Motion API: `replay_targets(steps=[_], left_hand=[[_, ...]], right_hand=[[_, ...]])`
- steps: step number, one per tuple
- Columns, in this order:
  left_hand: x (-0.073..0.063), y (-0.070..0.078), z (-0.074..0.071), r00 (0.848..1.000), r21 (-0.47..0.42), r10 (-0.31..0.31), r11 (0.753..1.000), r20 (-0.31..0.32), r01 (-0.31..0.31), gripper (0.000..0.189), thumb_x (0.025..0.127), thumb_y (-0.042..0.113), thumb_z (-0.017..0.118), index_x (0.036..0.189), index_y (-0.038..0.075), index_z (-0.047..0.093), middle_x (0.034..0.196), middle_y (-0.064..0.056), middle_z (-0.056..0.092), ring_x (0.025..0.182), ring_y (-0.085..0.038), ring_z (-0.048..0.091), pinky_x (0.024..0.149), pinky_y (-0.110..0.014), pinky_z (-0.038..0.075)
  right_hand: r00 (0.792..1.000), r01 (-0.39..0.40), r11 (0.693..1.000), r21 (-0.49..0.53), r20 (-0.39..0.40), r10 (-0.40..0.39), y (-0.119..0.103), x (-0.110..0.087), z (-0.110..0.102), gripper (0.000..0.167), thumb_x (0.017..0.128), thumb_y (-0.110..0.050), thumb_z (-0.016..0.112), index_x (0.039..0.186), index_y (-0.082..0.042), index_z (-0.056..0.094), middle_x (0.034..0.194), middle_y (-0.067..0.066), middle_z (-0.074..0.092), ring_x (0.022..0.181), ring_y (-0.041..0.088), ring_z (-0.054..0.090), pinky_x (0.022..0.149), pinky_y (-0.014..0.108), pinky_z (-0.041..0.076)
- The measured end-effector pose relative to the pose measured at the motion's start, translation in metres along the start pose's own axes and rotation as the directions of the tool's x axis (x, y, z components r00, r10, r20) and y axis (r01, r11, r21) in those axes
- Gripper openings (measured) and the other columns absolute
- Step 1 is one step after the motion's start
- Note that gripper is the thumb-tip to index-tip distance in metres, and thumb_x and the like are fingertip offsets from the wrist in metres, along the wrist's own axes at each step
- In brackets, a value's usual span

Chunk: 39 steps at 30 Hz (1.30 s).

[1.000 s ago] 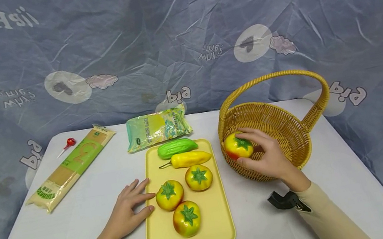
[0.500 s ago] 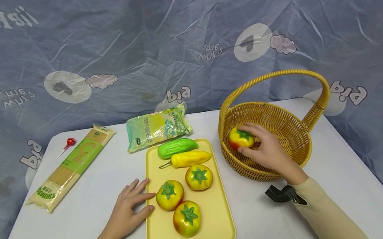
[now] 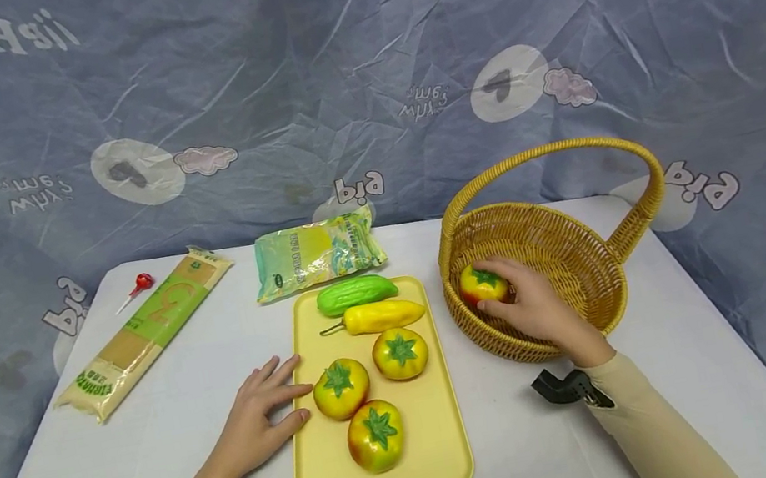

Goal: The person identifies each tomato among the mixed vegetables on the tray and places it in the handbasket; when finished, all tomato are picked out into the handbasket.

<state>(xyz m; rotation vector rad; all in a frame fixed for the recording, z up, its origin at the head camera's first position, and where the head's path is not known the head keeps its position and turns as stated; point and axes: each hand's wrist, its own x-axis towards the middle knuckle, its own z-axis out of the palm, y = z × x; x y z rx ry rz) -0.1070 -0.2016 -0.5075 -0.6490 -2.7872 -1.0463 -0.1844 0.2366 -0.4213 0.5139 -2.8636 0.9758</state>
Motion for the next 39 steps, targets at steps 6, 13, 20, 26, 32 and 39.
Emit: replay_targets(steps=[6,13,20,26,32,39], left_hand=[[0.0004,0.0005,-0.0001,1.0,-0.003,-0.007,1.0,0.006,0.007,0.03,0.088,0.027,0.079,0.117,0.019,0.078,0.153,-0.013,0.054,0.146,-0.049,0.039,0.115,-0.075,0.024],[0.0002,-0.0005,0.0001,1.0,-0.003,-0.008,1.0,0.009,0.008,0.029,0.088,0.027,0.079,0.117,0.02,0.078,0.153,-0.013,0.054,0.146,-0.049,0.039,0.115,-0.074,0.024],[0.0005,0.0001,-0.0002,1.0,-0.005,-0.01,1.0,0.008,0.01,0.029,0.088,0.027,0.079,0.116,0.02,0.078,0.153,-0.014,0.054,0.146,-0.049,0.039,0.115,-0.074,0.024],[0.0,-0.0001,0.0001,1.0,-0.007,-0.011,1.0,0.008,0.011,0.029,0.088,0.027,0.079,0.117,0.02,0.078,0.153,-0.013,0.054,0.146,-0.049,0.039,0.115,-0.074,0.024],[-0.0004,-0.0007,0.0001,1.0,-0.009,-0.008,1.0,0.004,0.008,0.029,0.089,0.026,0.079,0.117,0.02,0.077,0.154,-0.013,0.053,0.146,-0.049,0.039,0.115,-0.074,0.024],[0.0004,-0.0002,-0.0002,1.0,-0.011,-0.007,1.0,0.003,0.007,0.03,0.088,0.026,0.079,0.117,0.019,0.077,0.153,-0.013,0.054,0.146,-0.049,0.039,0.115,-0.074,0.024]], right_hand=[[0.997,-0.031,0.999,-0.027,0.068,0.032,0.0005,-0.0008,0.0006,0.055,0.092,-0.011,0.074,0.144,-0.009,0.055,0.152,0.031,0.046,0.134,0.052,0.05,0.104,0.066,0.047],[0.992,-0.055,0.998,-0.017,0.112,0.057,-0.0004,-0.0018,0.0015,0.056,0.091,-0.007,0.073,0.144,-0.007,0.055,0.157,0.032,0.039,0.139,0.055,0.044,0.11,0.067,0.042],[0.991,-0.073,0.997,-0.02,0.108,0.075,0.0006,-0.0014,0.0029,0.054,0.092,-0.005,0.071,0.144,-0.005,0.055,0.155,0.033,0.041,0.14,0.054,0.043,0.112,0.068,0.039],[0.99,-0.069,0.997,-0.023,0.121,0.071,0.0001,-0.002,0.0023,0.056,0.093,-0.001,0.068,0.147,-0.005,0.052,0.155,0.035,0.04,0.14,0.055,0.042,0.113,0.069,0.037],[0.99,-0.033,0.999,-0.034,0.136,0.037,-0.0009,-0.0028,0.0016,0.058,0.093,-0.001,0.066,0.149,-0.005,0.049,0.153,0.038,0.039,0.138,0.058,0.042,0.11,0.071,0.039],[0.99,-0.039,0.999,-0.019,0.136,0.041,-0.0006,-0.0028,0.001,0.06,0.094,-0.004,0.068,0.151,-0.006,0.047,0.153,0.035,0.041,0.136,0.055,0.046,0.107,0.069,0.042]])
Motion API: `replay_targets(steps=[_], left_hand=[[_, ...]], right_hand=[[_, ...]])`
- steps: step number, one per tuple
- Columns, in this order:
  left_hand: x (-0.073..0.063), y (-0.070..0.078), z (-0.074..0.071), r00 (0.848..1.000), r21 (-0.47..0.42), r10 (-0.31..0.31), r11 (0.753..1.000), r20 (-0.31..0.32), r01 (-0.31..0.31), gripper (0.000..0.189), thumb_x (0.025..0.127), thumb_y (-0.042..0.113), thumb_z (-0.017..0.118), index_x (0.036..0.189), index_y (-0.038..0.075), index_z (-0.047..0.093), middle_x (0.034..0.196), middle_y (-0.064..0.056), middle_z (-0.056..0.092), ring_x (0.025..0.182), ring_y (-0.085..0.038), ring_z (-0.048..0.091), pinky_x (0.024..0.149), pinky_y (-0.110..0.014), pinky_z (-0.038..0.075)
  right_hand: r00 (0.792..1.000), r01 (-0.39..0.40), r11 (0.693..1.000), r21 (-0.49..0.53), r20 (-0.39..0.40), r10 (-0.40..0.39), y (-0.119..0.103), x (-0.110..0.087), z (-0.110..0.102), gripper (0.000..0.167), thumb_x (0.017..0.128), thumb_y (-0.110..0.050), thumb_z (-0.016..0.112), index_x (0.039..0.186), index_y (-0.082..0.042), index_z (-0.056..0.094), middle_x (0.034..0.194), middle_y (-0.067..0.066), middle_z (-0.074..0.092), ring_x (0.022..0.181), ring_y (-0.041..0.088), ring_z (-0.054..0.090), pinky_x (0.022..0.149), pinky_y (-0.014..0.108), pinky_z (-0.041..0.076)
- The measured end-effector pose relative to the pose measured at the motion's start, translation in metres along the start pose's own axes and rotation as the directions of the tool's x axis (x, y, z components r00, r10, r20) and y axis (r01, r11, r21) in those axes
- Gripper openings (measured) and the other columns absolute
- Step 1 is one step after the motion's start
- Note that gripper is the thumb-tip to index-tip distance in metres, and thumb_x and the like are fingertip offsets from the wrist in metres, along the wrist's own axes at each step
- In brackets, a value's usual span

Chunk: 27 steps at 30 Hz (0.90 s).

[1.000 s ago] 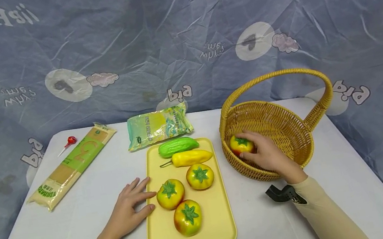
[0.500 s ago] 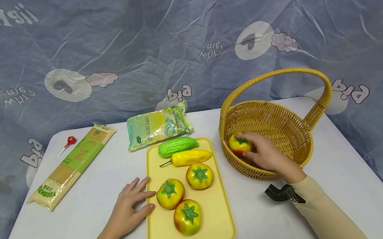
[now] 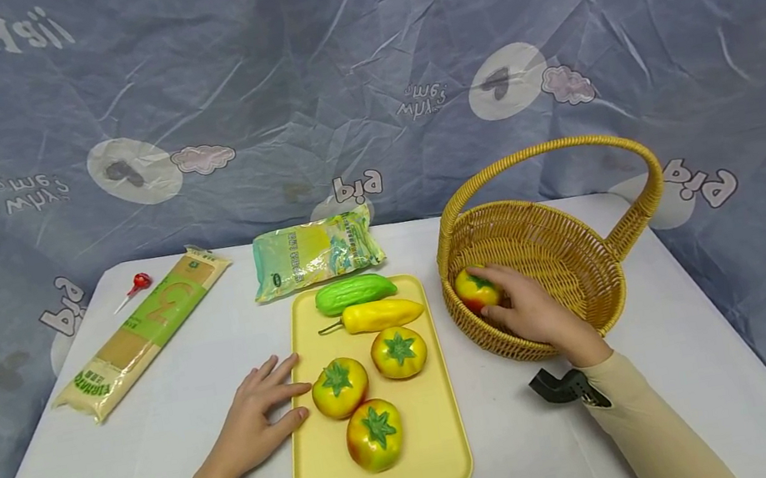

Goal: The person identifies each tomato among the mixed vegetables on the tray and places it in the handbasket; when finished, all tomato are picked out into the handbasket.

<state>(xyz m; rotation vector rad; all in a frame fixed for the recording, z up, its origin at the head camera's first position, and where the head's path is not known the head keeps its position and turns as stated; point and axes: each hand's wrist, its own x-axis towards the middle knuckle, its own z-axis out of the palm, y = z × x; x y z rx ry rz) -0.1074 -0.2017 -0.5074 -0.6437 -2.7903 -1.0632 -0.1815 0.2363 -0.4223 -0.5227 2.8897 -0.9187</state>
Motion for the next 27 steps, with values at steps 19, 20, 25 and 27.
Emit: replay_targets(steps=[19,20,25,27], left_hand=[[-0.0001,-0.0005,-0.0006,1.0,-0.002,-0.001,1.0,0.005,0.001,0.03,0.089,0.026,0.079,0.118,0.019,0.077,0.153,-0.014,0.053,0.146,-0.05,0.038,0.115,-0.075,0.024],[0.0,-0.0005,-0.0006,1.0,-0.001,-0.001,1.0,0.005,0.001,0.03,0.088,0.026,0.079,0.117,0.019,0.077,0.153,-0.014,0.054,0.146,-0.05,0.039,0.115,-0.075,0.024],[0.0002,0.0004,-0.0008,1.0,-0.001,0.003,1.0,0.001,-0.003,0.03,0.088,0.025,0.079,0.117,0.019,0.077,0.153,-0.014,0.054,0.146,-0.05,0.039,0.115,-0.075,0.024],[0.0001,0.0006,-0.0008,1.0,-0.004,0.003,1.0,0.002,-0.003,0.029,0.088,0.025,0.079,0.117,0.019,0.077,0.153,-0.014,0.054,0.146,-0.05,0.039,0.115,-0.075,0.024]], right_hand=[[1.0,-0.009,1.0,0.02,-0.003,0.009,0.0014,0.002,0.0007,0.06,0.096,-0.008,0.068,0.152,-0.004,0.045,0.151,0.027,0.046,0.135,0.049,0.048,0.108,0.068,0.041],[1.0,-0.012,1.0,0.022,-0.001,0.012,0.0016,0.0019,0.0007,0.06,0.096,-0.009,0.068,0.152,-0.005,0.045,0.151,0.027,0.046,0.135,0.049,0.048,0.109,0.068,0.041],[1.0,-0.021,0.999,0.026,-0.004,0.021,0.0027,0.0015,0.0007,0.061,0.096,-0.01,0.068,0.152,-0.005,0.044,0.153,0.028,0.044,0.137,0.05,0.046,0.11,0.069,0.039],[1.0,-0.029,0.999,0.027,-0.006,0.029,0.0029,0.0011,0.0006,0.061,0.097,-0.011,0.068,0.152,-0.006,0.044,0.153,0.028,0.043,0.138,0.05,0.045,0.111,0.069,0.038]])
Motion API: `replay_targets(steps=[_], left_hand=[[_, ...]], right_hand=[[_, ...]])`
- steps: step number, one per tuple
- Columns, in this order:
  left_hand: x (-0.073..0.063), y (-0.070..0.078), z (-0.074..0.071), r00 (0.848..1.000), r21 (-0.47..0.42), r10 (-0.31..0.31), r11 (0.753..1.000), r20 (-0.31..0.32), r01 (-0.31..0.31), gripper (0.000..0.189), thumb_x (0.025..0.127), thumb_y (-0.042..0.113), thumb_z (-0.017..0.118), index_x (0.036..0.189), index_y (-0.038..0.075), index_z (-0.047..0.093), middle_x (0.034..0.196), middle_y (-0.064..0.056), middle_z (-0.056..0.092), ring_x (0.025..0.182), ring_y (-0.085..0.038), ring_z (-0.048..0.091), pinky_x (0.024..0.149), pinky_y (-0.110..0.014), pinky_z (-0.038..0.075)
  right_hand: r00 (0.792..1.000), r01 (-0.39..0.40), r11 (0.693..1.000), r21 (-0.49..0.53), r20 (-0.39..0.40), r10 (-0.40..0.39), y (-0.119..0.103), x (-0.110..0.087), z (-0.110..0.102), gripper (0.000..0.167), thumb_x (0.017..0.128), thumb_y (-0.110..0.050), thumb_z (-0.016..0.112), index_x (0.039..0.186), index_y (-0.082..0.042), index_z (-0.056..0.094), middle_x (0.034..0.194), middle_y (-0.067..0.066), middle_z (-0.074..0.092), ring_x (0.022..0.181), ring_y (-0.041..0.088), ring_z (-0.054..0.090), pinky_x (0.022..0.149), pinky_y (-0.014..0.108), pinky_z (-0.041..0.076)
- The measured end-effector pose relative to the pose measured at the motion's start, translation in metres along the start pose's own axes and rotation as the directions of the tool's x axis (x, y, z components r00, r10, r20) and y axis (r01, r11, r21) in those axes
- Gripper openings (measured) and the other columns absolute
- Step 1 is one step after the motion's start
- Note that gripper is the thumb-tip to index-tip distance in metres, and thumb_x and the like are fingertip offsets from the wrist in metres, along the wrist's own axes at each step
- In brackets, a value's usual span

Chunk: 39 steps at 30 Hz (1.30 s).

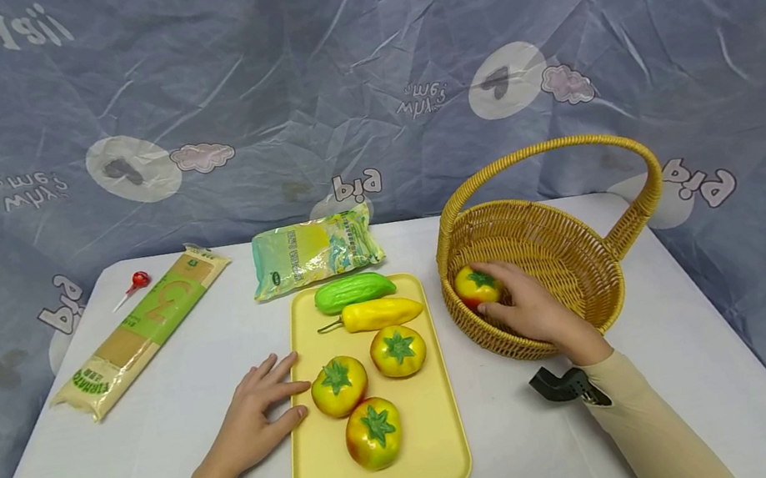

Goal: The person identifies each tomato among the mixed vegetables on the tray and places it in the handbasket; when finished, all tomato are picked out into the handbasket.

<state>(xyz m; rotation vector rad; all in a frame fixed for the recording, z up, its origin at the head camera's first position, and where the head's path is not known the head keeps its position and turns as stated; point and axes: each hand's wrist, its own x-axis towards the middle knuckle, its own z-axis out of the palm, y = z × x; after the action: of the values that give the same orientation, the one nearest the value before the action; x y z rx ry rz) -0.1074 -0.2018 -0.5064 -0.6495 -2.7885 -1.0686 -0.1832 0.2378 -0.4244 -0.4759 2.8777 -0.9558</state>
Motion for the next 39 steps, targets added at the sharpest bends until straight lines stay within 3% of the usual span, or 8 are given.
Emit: replay_targets(steps=[12,17,22,25,33,39], left_hand=[[0.001,-0.002,0.002,1.0,0.004,-0.006,1.0,0.008,0.006,0.03,0.088,0.026,0.079,0.118,0.02,0.077,0.153,-0.013,0.054,0.147,-0.048,0.039,0.115,-0.074,0.024],[0.001,-0.001,0.001,1.0,0.007,-0.002,1.0,0.004,0.002,0.03,0.088,0.025,0.079,0.118,0.02,0.077,0.153,-0.013,0.054,0.146,-0.048,0.039,0.115,-0.074,0.024],[0.001,0.0,0.0,1.0,0.011,-0.007,1.0,0.003,0.007,0.03,0.088,0.024,0.079,0.117,0.019,0.077,0.153,-0.014,0.054,0.146,-0.049,0.039,0.115,-0.074,0.024],[0.001,0.001,0.0,1.0,0.01,-0.014,1.0,0.008,0.014,0.03,0.088,0.025,0.079,0.117,0.019,0.077,0.153,-0.013,0.054,0.146,-0.049,0.039,0.116,-0.074,0.024],[0.0,0.001,-0.001,1.0,0.001,-0.017,1.0,0.009,0.017,0.03,0.088,0.024,0.079,0.117,0.019,0.077,0.153,-0.014,0.054,0.146,-0.049,0.039,0.115,-0.075,0.023],[0.001,0.0,0.0,1.0,0.0,-0.008,1.0,0.006,0.008,0.03,0.088,0.024,0.079,0.117,0.019,0.077,0.153,-0.014,0.054,0.146,-0.049,0.039,0.115,-0.075,0.024]], right_hand=[[1.0,-0.022,1.0,0.011,0.001,0.022,-0.004,-0.004,-0.003,0.062,0.098,-0.014,0.067,0.154,-0.009,0.042,0.158,0.029,0.037,0.141,0.052,0.042,0.112,0.071,0.036],[1.0,0.011,1.0,0.027,-0.025,-0.01,-0.01,-0.01,-0.016,0.062,0.097,-0.011,0.066,0.154,-0.005,0.041,0.159,0.031,0.034,0.144,0.054,0.036,0.112,0.074,0.033],[0.996,0.032,0.998,0.058,-0.084,-0.027,-0.019,-0.018,-0.033,0.063,0.096,-0.009,0.066,0.154,-0.005,0.041,0.162,0.029,0.032,0.147,0.052,0.032,0.107,0.071,0.042],[0.992,0.069,0.995,0.077,-0.113,-0.06,-0.024,-0.021,-0.036,0.061,0.096,-0.007,0.066,0.153,-0.005,0.043,0.161,0.026,0.035,0.145,0.049,0.038,0.102,0.066,0.049],[0.966,0.221,0.971,0.094,-0.162,-0.204,-0.042,-0.03,-0.028,0.057,0.093,-0.002,0.07,0.147,-0.002,0.051,0.156,0.025,0.043,0.135,0.045,0.052,0.093,0.059,0.057],[0.947,0.301,0.95,0.087,-0.145,-0.287,-0.052,-0.035,-0.019,0.055,0.092,-0.002,0.072,0.144,-0.002,0.054,0.154,0.024,0.046,0.134,0.043,0.055,0.09,0.055,0.059]])
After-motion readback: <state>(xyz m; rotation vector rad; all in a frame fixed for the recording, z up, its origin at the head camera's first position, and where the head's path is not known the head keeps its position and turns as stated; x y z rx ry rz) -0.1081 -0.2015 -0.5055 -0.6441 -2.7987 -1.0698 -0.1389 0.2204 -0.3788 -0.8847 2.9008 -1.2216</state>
